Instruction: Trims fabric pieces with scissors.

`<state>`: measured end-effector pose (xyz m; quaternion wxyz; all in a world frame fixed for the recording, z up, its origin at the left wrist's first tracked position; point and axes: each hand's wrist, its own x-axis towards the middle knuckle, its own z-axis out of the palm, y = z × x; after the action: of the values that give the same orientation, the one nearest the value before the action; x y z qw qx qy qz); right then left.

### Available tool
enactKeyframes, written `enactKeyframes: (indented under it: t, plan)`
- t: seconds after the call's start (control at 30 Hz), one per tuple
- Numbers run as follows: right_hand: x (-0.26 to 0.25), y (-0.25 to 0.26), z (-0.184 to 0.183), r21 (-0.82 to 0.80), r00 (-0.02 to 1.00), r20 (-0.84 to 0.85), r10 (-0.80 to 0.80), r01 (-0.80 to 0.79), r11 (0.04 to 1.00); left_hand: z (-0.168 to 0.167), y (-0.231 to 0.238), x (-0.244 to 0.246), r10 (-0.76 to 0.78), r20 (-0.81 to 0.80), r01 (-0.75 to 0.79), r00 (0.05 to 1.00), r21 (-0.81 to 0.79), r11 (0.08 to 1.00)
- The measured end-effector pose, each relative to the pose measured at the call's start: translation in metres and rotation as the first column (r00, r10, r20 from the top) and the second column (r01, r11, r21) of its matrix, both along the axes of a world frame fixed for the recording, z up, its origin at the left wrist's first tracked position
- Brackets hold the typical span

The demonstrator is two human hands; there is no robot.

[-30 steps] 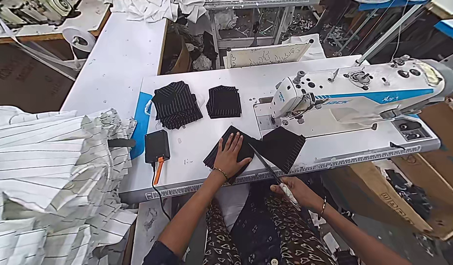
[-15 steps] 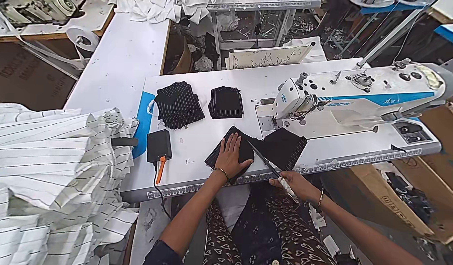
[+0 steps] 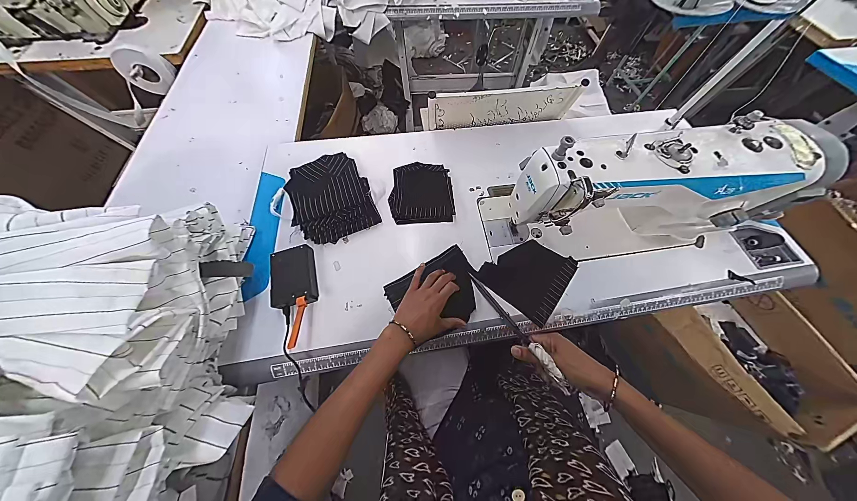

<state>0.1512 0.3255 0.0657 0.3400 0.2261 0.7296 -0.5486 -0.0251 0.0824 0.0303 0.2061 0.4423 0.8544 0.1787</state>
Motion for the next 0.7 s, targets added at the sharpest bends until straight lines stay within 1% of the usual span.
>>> enactKeyframes:
  t: [0.03,0.1,0.13,0.17,0.23,0.3,0.37,0.5,0.6,0.7]
  plan:
    - [0.004,-0.003,0.0,-0.035,0.999,0.01,-0.032,0.032,0.999,-0.004,-0.001,0.002,0.036,-0.021,-0.035,0.999,0.061,0.998]
    - [0.008,-0.01,-0.002,-0.077,0.997,0.019,-0.072,0.074,0.994,-0.017,0.002,0.006,0.187,-0.086,-0.168,0.979,0.191,0.967]
    - [0.008,-0.013,-0.004,-0.094,0.996,0.017,-0.093,0.094,0.991,-0.023,0.005,0.006,0.253,-0.102,-0.23,0.962,0.2,0.953]
    - [0.009,-0.015,-0.007,-0.105,0.993,0.011,-0.114,0.114,0.988,-0.027,0.007,0.005,0.29,-0.093,-0.273,0.953,0.164,0.948]
    - [0.008,-0.013,-0.011,-0.099,0.992,0.006,-0.125,0.125,0.987,-0.029,0.011,0.003,0.291,-0.062,-0.288,0.955,0.056,0.956]
    - [0.001,-0.011,-0.01,-0.054,0.995,0.003,-0.1,0.1,0.994,-0.029,0.01,0.002,0.263,-0.059,-0.262,0.963,0.02,0.965]
    - [-0.01,-0.008,-0.007,-0.005,0.999,0.007,-0.039,0.039,0.999,-0.028,0.008,0.002,0.232,-0.058,-0.231,0.971,0.013,0.973]
    - [-0.023,-0.005,-0.009,0.044,0.999,-0.006,0.043,-0.042,0.998,-0.028,0.006,0.002,0.196,-0.052,-0.196,0.979,0.009,0.981]
    - [-0.022,-0.002,-0.009,0.087,0.997,-0.034,0.072,-0.069,0.994,-0.026,0.005,0.002,0.184,-0.046,-0.185,0.982,-0.015,0.983]
    - [-0.021,-0.001,-0.005,0.126,0.994,-0.043,0.098,-0.092,0.988,-0.027,0.006,0.002,0.197,-0.059,-0.197,0.979,0.004,0.98]
